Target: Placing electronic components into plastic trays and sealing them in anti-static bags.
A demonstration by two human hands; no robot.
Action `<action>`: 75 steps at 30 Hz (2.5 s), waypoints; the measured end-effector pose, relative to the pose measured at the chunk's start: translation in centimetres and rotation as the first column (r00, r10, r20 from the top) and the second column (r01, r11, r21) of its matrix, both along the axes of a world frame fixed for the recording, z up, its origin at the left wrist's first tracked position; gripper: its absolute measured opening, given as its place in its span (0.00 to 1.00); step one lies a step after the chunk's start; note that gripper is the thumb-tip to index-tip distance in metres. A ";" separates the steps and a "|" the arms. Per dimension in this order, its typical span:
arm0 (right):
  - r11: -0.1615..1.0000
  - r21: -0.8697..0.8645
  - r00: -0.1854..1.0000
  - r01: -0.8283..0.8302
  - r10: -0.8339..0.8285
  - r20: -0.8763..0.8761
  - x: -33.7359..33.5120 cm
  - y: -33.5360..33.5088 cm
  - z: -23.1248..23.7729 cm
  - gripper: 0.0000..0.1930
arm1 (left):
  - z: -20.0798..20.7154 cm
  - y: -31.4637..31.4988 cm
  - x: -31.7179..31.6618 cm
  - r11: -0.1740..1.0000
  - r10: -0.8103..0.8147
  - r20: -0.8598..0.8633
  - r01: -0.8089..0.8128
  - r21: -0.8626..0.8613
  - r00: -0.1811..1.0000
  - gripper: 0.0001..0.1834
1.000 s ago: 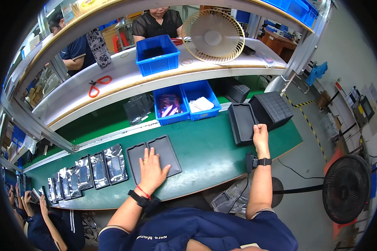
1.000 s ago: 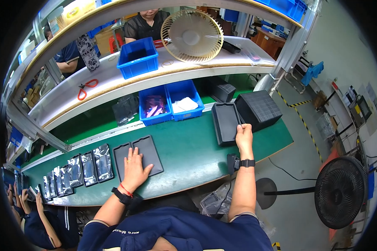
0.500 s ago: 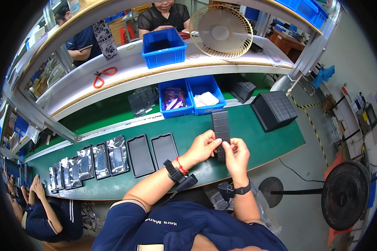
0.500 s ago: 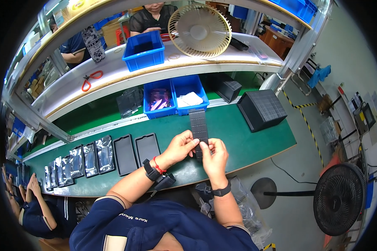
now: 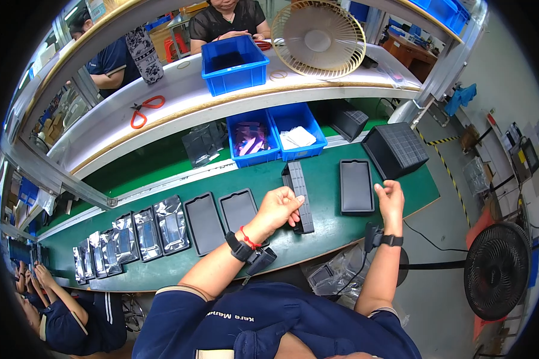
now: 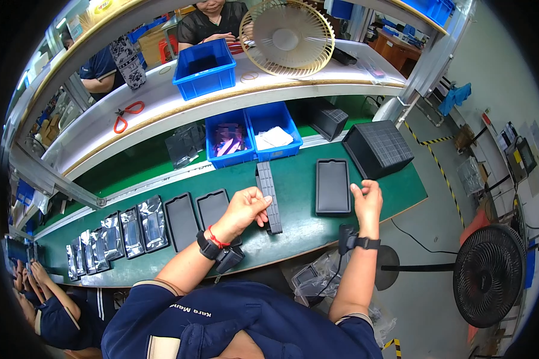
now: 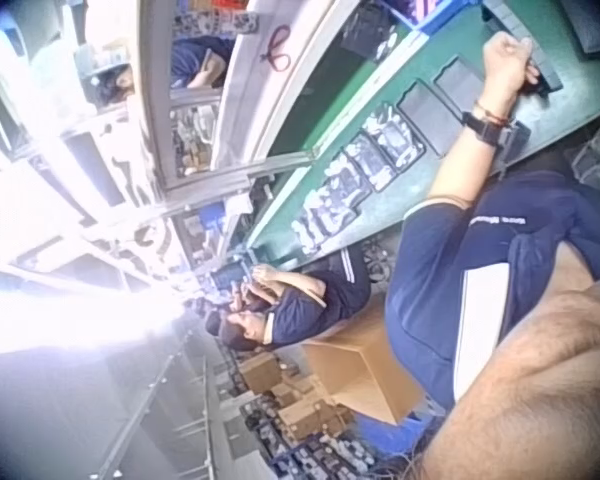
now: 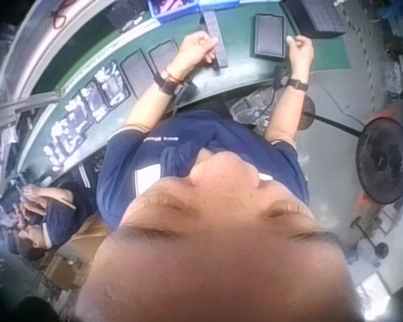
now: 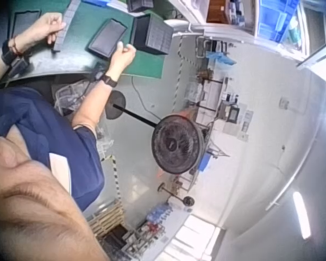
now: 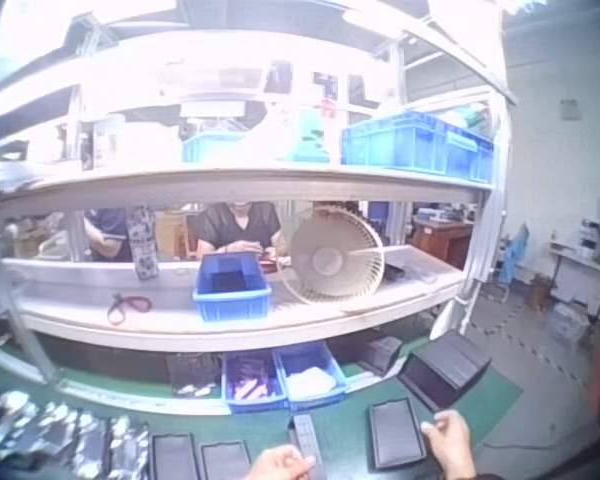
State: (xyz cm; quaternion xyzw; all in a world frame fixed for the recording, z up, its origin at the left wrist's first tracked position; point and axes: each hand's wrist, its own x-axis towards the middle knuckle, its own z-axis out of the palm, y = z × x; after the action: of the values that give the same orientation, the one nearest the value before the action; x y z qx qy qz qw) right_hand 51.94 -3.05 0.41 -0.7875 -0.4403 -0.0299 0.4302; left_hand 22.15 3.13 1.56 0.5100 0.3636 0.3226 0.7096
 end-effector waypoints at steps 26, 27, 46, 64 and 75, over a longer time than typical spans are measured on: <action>0.803 0.048 0.750 -0.594 0.575 -0.326 -13.6 0.5 2.2 0.07 | -2.8 -1.4 3.5 0.970 0.031 0.110 -0.056 0.235 0.993 0.19; 0.822 0.071 0.734 -0.565 0.539 -0.413 -13.1 0.8 1.5 0.08 | -2.6 -1.2 3.6 0.976 0.056 0.072 -0.070 0.204 0.996 0.19; 0.919 -0.248 0.938 -0.308 0.336 0.082 -8.3 1.7 1.6 0.27 | -3.9 -2.0 -2.9 0.450 -0.055 -0.765 0.700 0.555 0.642 0.23; 0.936 -0.236 0.922 -0.262 0.315 0.226 -15.4 2.1 -0.1 0.28 | -1.3 -2.1 -15.6 0.466 -0.039 -0.801 0.720 0.515 0.597 0.21; 0.989 -0.035 0.977 0.142 -0.146 -0.156 -2.4 1.3 -2.7 0.11 | 3.9 -1.7 -7.6 0.448 -0.042 -0.515 0.477 0.756 0.856 0.12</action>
State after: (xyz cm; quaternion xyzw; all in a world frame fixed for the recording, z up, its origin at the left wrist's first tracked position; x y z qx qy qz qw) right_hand 49.52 -1.72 -2.30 -0.8222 -0.3469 0.0067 0.4513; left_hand 14.51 1.39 5.46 0.9025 0.2109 0.2252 0.3004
